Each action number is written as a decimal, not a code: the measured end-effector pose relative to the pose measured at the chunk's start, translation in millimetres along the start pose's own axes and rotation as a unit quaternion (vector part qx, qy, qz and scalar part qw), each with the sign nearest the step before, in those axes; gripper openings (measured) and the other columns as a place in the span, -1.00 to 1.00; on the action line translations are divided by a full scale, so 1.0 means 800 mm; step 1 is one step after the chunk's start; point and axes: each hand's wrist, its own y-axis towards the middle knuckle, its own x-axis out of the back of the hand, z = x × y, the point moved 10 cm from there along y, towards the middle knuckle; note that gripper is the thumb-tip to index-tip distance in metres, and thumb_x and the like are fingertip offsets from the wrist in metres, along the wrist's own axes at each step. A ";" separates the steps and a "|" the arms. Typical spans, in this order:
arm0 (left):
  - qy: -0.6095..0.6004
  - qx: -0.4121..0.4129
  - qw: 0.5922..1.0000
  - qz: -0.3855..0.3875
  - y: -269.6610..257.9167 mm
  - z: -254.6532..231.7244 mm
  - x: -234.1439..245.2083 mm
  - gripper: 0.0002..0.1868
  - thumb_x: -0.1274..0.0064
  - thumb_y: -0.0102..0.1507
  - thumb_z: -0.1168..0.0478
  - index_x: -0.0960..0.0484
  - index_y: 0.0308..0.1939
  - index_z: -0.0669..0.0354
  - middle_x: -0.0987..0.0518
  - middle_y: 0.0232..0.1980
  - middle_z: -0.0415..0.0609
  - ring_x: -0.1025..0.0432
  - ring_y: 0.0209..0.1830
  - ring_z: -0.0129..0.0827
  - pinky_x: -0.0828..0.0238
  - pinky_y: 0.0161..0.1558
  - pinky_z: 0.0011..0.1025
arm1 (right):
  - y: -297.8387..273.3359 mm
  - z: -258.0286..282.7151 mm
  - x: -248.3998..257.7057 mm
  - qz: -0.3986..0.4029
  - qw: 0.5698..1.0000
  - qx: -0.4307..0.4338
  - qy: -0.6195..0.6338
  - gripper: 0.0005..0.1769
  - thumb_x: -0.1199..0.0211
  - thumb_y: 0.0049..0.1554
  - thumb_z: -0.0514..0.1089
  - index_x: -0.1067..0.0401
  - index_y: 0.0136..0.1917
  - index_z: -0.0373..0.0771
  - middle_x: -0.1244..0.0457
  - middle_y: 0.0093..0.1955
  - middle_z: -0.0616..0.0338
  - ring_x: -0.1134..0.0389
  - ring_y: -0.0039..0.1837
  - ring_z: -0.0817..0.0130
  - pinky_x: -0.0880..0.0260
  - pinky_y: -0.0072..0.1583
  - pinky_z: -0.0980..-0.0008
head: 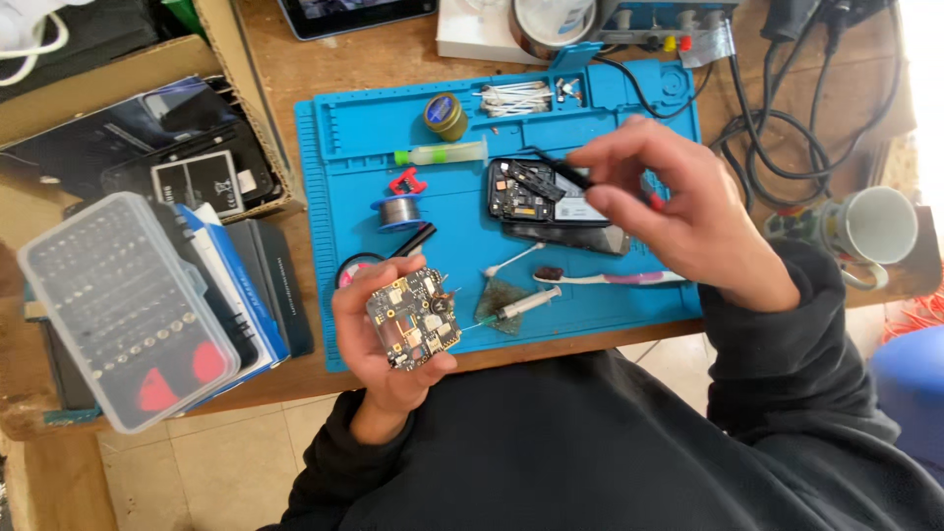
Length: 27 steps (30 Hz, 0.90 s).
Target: The person cleans a small circuit board using a syringe to apply liquid, a toothbrush to scrub, and a cotton swab to wipe. The person repeatedly applies liquid and scrubs different areas of the board, then wipes with a cotton swab.
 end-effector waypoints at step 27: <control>-0.143 0.097 0.982 0.074 -0.008 0.053 -0.052 0.13 -0.81 -0.02 0.11 -0.39 0.42 0.48 -0.58 0.39 0.57 -0.52 0.55 0.38 -0.69 0.39 0.07 | -0.109 -0.080 -0.072 -0.189 0.909 0.020 0.371 -0.76 -0.27 0.41 -0.27 -0.29 0.27 -0.34 -0.37 -0.28 0.00 -0.35 -0.32 0.42 -0.33 -0.25 0.52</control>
